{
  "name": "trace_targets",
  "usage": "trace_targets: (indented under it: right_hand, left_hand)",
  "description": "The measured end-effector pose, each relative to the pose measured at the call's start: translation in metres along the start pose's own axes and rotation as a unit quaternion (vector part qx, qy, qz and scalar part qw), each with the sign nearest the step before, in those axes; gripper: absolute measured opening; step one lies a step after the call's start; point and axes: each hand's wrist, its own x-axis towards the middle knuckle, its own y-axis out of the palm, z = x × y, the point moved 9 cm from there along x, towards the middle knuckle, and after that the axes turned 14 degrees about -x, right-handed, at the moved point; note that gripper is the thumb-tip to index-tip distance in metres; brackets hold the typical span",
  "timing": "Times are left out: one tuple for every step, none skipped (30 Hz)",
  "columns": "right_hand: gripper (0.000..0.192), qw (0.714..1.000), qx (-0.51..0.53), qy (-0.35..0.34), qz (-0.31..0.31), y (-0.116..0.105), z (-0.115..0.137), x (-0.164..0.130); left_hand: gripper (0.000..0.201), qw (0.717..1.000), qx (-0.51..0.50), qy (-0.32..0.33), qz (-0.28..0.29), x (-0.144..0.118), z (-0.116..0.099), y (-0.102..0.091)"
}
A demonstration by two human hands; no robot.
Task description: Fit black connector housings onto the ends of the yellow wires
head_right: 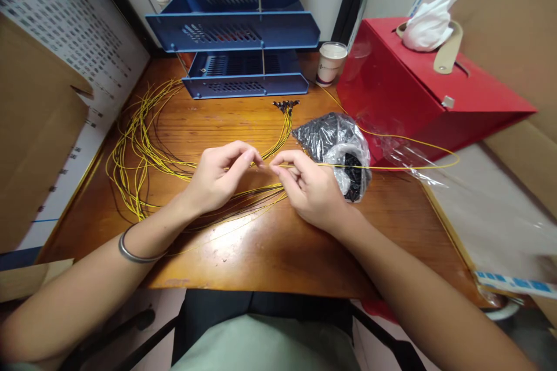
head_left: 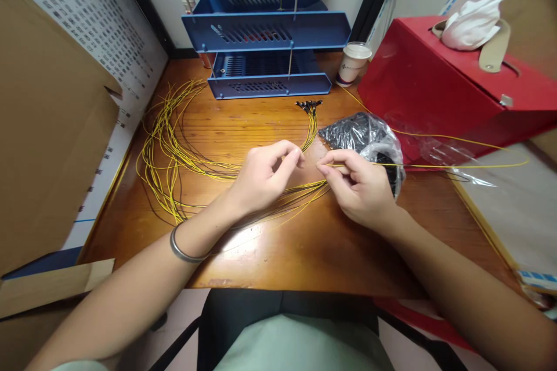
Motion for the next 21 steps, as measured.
trace_targets:
  right_hand:
    - [0.007, 1.0, 0.01, 0.006, 0.003, 0.0, 0.0, 0.0]
    - [0.007, 1.0, 0.019, 0.012, 0.006, 0.001, 0.0, 0.001]
    - [0.006, 0.999, 0.027, 0.016, 0.007, 0.001, 0.0, 0.001]
    - [0.006, 0.999, 0.033, 0.019, 0.007, 0.001, 0.0, 0.001]
    - [0.006, 0.999, 0.037, 0.022, 0.007, 0.001, 0.0, 0.001]
    - [0.006, 0.999, 0.039, 0.025, 0.007, 0.001, 0.0, 0.002]
    - [0.006, 0.999, 0.041, 0.028, 0.007, 0.001, -0.001, 0.002]
    - [0.006, 0.999, 0.043, 0.031, 0.008, 0.002, -0.001, 0.002]
    - [0.006, 0.998, 0.044, 0.034, 0.009, 0.002, -0.001, 0.002]
    - [0.006, 0.998, 0.045, 0.036, 0.011, 0.003, -0.002, 0.002]
    - [0.006, 0.998, 0.048, 0.037, 0.012, 0.003, -0.002, 0.002]
    - [0.006, 0.998, 0.05, 0.038, 0.015, 0.004, -0.002, 0.002]
    - [0.007, 0.998, 0.052, 0.039, 0.018, 0.004, -0.001, 0.002]
    - [0.007, 0.998, 0.055, 0.039, 0.021, 0.005, -0.001, 0.002]
    - [0.007, 0.997, 0.058, 0.04, 0.024, 0.005, -0.001, 0.002]
    - [0.007, 0.997, 0.06, 0.041, 0.027, 0.006, -0.001, 0.001]
    - [0.007, 0.997, 0.061, 0.042, 0.027, 0.006, -0.001, 0.001]
    - [0.007, 0.997, 0.062, 0.042, 0.026, 0.006, -0.002, 0.001]
    - [0.007, 0.997, 0.063, 0.04, 0.024, 0.005, -0.002, 0.001]
    - [0.007, 0.997, 0.064, 0.038, 0.021, 0.005, -0.002, 0.001]
    - [0.007, 0.997, 0.064, 0.036, 0.019, 0.005, -0.002, 0.001]
  left_hand:
    - [0.019, 0.998, 0.045, 0.037, 0.003, 0.0, -0.004, -0.001]
    - [0.016, 0.994, 0.079, 0.072, 0.01, -0.001, -0.008, -0.001]
    - [0.017, 0.988, 0.105, 0.108, 0.017, -0.003, -0.012, 0.0]
    - [0.019, 0.981, 0.128, 0.144, 0.024, -0.005, -0.017, 0.002]
    - [0.02, 0.972, 0.15, 0.181, 0.029, -0.007, -0.021, 0.004]
    - [0.019, 0.961, 0.173, 0.214, 0.031, -0.01, -0.025, 0.006]
    - [0.019, 0.949, 0.196, 0.245, 0.03, -0.013, -0.03, 0.009]
    - [0.017, 0.937, 0.217, 0.271, 0.026, -0.016, -0.034, 0.01]
    - [0.016, 0.927, 0.235, 0.293, 0.021, -0.018, -0.037, 0.012]
    - [0.015, 0.918, 0.25, 0.308, 0.013, -0.02, -0.04, 0.012]
    - [0.013, 0.911, 0.26, 0.319, 0.006, -0.021, -0.042, 0.013]
    - [0.011, 0.907, 0.267, 0.326, 0.002, -0.021, -0.044, 0.013]
    - [0.009, 0.903, 0.273, 0.331, 0.0, -0.022, -0.045, 0.013]
    - [0.008, 0.9, 0.278, 0.335, 0.0, -0.022, -0.046, 0.013]
    - [0.007, 0.898, 0.281, 0.339, 0.001, -0.023, -0.047, 0.013]
    - [0.007, 0.895, 0.285, 0.344, 0.003, -0.023, -0.048, 0.014]
    - [0.007, 0.892, 0.287, 0.348, 0.003, -0.023, -0.049, 0.014]
    - [0.007, 0.89, 0.29, 0.351, 0.003, -0.024, -0.049, 0.014]
    - [0.007, 0.89, 0.29, 0.353, 0.002, -0.024, -0.05, 0.014]
    - [0.007, 0.89, 0.289, 0.352, 0.0, -0.024, -0.05, 0.014]
    - [0.007, 0.893, 0.286, 0.348, -0.001, -0.023, -0.05, 0.013]
